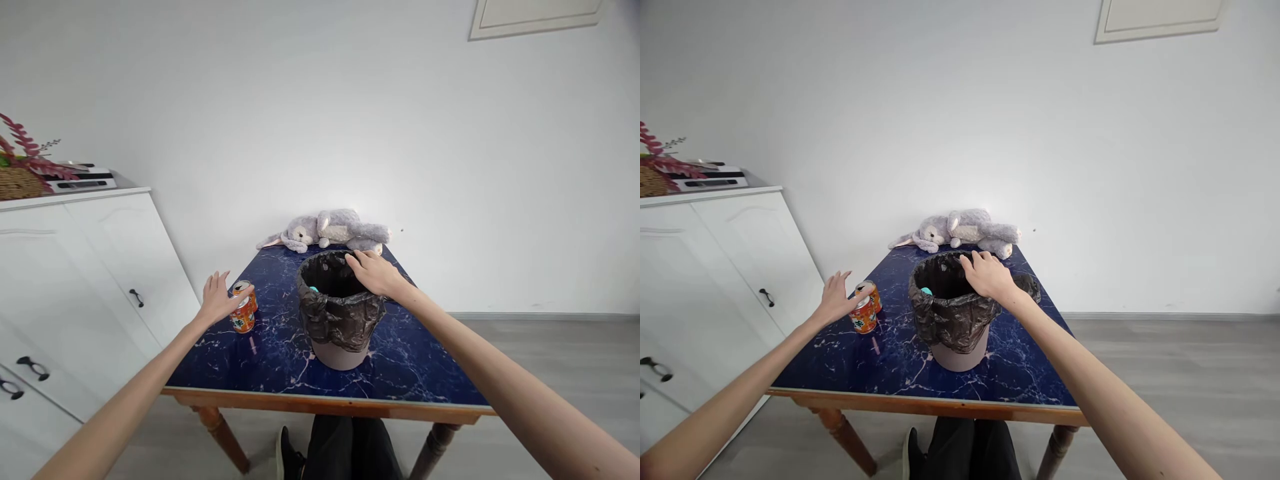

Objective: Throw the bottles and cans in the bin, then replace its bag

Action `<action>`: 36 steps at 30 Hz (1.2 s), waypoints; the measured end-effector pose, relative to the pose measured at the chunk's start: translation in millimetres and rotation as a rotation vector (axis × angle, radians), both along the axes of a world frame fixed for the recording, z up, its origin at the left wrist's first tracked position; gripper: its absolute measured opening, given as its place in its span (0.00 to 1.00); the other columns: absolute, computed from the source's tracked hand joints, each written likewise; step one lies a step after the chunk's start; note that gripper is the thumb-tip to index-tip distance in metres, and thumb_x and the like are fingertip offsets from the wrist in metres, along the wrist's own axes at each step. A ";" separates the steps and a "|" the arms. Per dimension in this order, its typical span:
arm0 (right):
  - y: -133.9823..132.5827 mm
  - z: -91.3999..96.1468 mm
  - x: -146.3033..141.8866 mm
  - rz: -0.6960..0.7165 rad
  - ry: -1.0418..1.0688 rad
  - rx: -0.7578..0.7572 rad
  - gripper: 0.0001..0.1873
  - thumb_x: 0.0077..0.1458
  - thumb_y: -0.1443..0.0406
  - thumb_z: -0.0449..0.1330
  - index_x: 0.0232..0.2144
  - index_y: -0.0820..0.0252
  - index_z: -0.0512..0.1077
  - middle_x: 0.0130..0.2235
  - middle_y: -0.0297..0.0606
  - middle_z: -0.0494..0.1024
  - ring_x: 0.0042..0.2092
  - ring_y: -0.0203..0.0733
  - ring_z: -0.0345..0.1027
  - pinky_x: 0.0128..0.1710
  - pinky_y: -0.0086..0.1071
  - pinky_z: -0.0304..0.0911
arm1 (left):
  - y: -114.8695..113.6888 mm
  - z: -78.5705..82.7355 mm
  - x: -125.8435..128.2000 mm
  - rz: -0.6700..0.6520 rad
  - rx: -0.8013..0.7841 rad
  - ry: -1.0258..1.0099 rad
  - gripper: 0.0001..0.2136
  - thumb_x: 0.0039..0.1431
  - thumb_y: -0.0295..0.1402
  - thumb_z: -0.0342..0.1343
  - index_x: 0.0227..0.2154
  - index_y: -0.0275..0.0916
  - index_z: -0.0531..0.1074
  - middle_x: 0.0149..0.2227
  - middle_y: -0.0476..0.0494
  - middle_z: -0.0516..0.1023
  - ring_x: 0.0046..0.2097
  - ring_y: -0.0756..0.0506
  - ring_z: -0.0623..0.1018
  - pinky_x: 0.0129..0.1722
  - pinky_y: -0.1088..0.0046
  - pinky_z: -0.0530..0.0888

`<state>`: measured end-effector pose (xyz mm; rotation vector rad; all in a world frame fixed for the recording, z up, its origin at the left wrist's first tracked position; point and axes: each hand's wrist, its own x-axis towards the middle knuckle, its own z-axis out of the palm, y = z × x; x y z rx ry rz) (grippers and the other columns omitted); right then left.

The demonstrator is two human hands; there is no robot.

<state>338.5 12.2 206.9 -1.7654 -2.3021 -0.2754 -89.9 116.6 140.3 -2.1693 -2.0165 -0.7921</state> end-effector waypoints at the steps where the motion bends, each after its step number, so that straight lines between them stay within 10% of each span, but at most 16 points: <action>1: 0.0 0.1 0.0 -0.003 0.003 -0.005 0.27 0.72 0.67 0.46 0.69 0.57 0.65 0.66 0.54 0.71 0.66 0.62 0.64 0.61 0.49 0.64 | -0.7 -6.0 0.5 0.033 -0.025 0.001 0.54 0.54 0.68 0.54 0.71 0.28 0.55 0.74 0.14 0.54 0.76 0.20 0.52 0.70 0.40 0.56; 9: 0.3 -0.4 1.0 -0.059 0.092 -0.036 0.26 0.75 0.58 0.43 0.67 0.50 0.67 0.67 0.48 0.71 0.68 0.60 0.64 0.61 0.48 0.64 | -34.7 -22.3 17.7 0.130 -0.137 0.042 0.54 0.58 0.65 0.53 0.71 0.22 0.48 0.48 0.16 0.83 0.53 0.18 0.82 0.53 0.42 0.73; 15: 3.4 -1.6 1.5 -0.105 0.138 -0.035 0.29 0.75 0.53 0.43 0.69 0.55 0.66 0.65 0.53 0.73 0.65 0.60 0.67 0.60 0.49 0.65 | -84.6 4.8 31.8 0.105 -0.230 0.117 0.36 0.60 0.65 0.51 0.58 0.39 0.70 0.49 0.27 0.84 0.50 0.22 0.83 0.43 0.49 0.78; 26: -3.8 2.2 -2.1 -0.046 -0.013 -0.017 0.29 0.74 0.64 0.43 0.72 0.52 0.61 0.68 0.51 0.69 0.67 0.60 0.64 0.60 0.49 0.65 | -133.2 95.4 87.1 -0.466 0.319 -0.818 0.27 0.62 0.53 0.65 0.56 0.41 0.71 0.58 0.35 0.81 0.60 0.36 0.81 0.59 0.57 0.80; 36: -0.9 -0.8 0.0 -0.001 -0.141 0.007 0.32 0.71 0.69 0.41 0.75 0.62 0.54 0.68 0.56 0.68 0.65 0.60 0.64 0.59 0.48 0.66 | -133.4 117.0 162.1 -0.775 0.114 -0.479 0.31 0.59 0.45 0.70 0.61 0.46 0.66 0.62 0.38 0.77 0.62 0.36 0.79 0.60 0.56 0.80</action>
